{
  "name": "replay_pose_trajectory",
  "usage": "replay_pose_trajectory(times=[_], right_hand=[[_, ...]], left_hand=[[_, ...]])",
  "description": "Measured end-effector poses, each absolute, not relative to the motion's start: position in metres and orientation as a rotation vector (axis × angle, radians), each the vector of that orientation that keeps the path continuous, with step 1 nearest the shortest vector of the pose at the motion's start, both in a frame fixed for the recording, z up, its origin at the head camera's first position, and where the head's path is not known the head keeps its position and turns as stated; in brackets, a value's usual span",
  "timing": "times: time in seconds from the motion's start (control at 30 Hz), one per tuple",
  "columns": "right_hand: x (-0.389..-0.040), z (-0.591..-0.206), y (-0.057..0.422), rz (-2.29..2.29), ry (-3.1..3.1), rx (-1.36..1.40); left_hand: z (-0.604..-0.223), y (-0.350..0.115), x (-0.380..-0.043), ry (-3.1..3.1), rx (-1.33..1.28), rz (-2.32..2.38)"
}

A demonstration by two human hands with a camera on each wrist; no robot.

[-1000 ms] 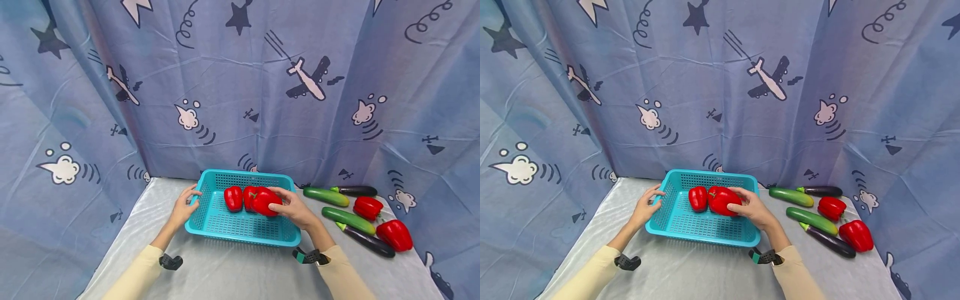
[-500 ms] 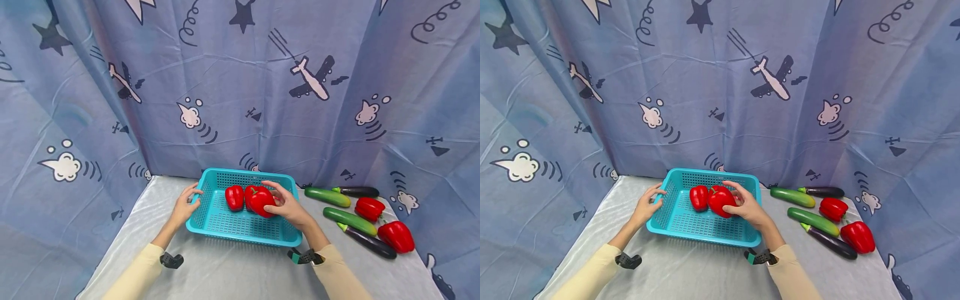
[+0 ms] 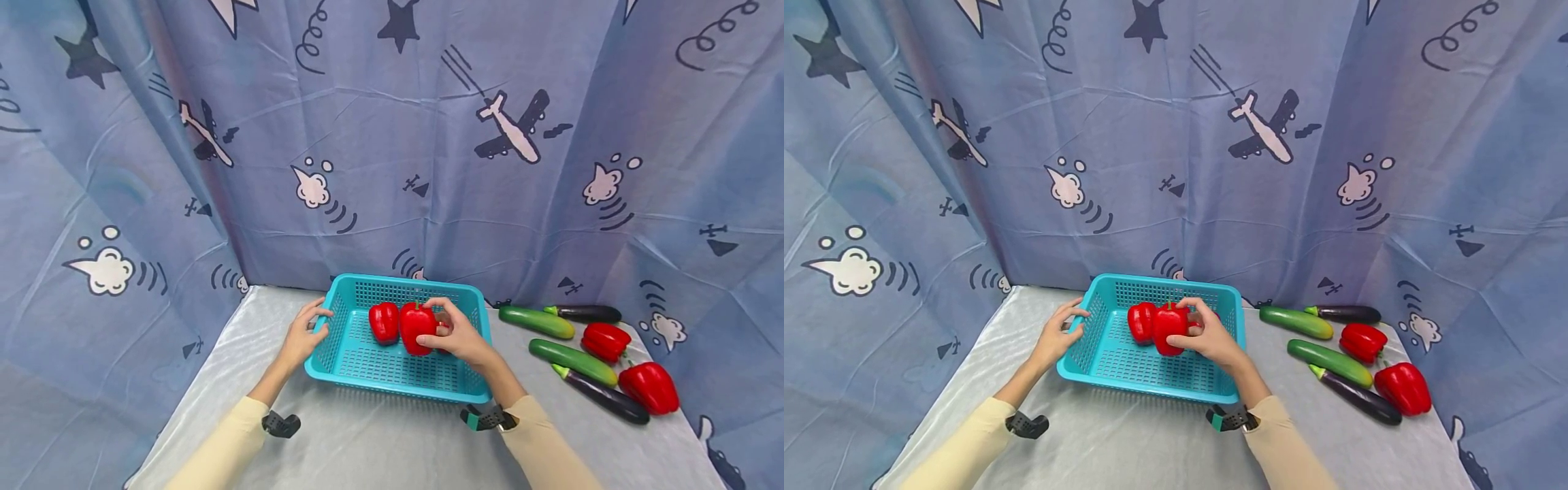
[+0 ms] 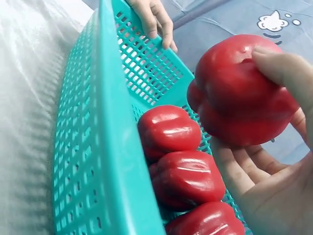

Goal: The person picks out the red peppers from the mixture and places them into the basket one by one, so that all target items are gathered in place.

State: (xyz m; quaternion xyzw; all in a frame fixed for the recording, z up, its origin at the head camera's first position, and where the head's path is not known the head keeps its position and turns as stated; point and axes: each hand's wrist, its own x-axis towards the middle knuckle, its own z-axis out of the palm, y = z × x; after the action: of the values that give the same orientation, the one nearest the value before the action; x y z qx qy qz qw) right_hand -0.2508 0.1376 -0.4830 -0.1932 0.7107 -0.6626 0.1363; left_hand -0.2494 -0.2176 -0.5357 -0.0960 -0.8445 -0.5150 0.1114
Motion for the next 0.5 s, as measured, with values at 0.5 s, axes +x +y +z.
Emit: replay_pose_trajectory(times=[0.5], right_hand=[[-0.255, -0.489, 0.114, -1.817, 2.064, -0.445]], left_hand=[[-0.536, -0.219, -0.251, -2.485, -0.288, -1.500]])
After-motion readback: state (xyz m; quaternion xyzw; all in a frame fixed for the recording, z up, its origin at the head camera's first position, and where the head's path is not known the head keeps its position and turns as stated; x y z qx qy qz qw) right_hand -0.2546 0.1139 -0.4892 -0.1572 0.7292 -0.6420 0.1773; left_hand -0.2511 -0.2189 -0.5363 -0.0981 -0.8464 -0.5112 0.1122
